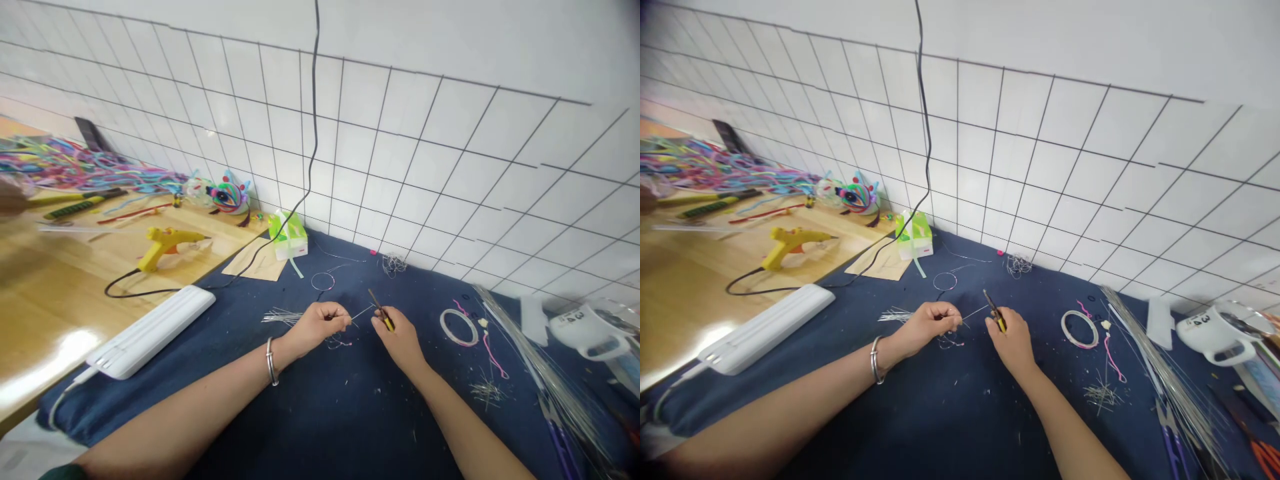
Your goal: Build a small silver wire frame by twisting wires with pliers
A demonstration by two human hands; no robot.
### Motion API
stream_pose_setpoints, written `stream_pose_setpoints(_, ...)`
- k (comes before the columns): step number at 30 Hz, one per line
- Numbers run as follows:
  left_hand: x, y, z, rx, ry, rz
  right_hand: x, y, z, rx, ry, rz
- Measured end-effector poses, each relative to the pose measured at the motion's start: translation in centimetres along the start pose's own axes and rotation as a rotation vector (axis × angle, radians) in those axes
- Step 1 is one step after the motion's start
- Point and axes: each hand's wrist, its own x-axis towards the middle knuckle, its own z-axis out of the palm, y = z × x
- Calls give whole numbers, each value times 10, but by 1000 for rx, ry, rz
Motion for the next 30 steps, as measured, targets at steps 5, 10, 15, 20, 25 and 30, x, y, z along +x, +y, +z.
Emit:
stream_pose_setpoints(5, 4, -4, -1, -229, 3, -22, 10, 15, -1, -51, 13, 12)
stream_pose_setpoints(10, 5, -4, -1, -275, 0, -20, 6, 11, -2, 157, 96, 86)
stream_pose_setpoints(15, 3, -3, -3, -191, -56, 14, 2, 5, 0, 251, 71, 82)
stream_pose_setpoints(20, 2, -4, -3, -123, -76, 32, 6, 11, 3, -6, -9, 15)
stream_pose_setpoints(25, 1, -3, -3, -88, -103, 47, 5, 14, 9, -457, -78, -159)
stream_pose_setpoints(30, -1, 1, -2, -44, -151, 64, 1, -3, 0, -255, -175, -249)
